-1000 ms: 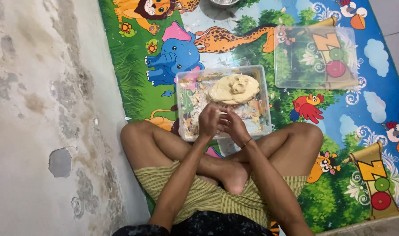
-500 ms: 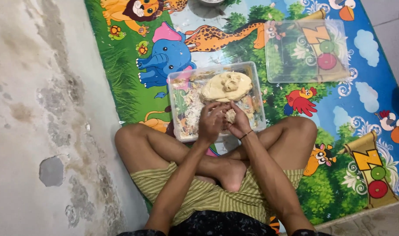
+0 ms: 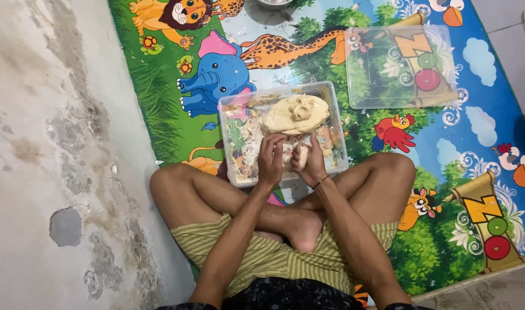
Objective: Kneading a large mass of dough and shaping it into small individual balls.
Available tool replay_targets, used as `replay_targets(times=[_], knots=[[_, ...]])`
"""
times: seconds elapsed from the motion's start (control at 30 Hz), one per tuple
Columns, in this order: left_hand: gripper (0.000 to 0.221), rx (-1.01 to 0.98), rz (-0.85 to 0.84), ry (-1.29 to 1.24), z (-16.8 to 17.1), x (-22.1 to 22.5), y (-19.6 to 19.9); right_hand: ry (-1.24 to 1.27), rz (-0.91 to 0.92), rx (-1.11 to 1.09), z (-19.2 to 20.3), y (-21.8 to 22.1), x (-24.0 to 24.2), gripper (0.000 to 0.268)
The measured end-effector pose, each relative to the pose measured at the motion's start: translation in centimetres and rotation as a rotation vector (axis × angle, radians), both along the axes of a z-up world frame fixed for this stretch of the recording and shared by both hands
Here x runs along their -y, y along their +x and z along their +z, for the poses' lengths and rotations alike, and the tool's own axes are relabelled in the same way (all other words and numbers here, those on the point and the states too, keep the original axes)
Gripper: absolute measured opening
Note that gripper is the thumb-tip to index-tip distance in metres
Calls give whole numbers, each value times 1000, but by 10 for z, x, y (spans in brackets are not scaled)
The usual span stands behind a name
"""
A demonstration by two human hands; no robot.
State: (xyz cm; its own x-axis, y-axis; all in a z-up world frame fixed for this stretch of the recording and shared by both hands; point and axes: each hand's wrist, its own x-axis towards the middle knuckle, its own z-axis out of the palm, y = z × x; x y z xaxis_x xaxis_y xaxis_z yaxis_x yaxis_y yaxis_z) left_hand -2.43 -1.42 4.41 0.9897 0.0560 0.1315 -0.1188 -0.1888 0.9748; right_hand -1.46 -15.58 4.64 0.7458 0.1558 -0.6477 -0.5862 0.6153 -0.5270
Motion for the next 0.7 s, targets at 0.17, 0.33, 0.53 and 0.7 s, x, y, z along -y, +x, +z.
replay_targets(times=[0.17,0.33,0.53,0.7], knots=[[39,105,-26,48,-1,0,2,168,-33,-10,36,3,-4,67],[46,311,-86,298,-2,4,5,422,70,53,86,-3,-15,74],[16,-4,23,125,-13,-13,15,397,209,30,49,-3,2,98],[63,-548,516,-997,-1,-30,29,46,156,60,14,1,-4,81]])
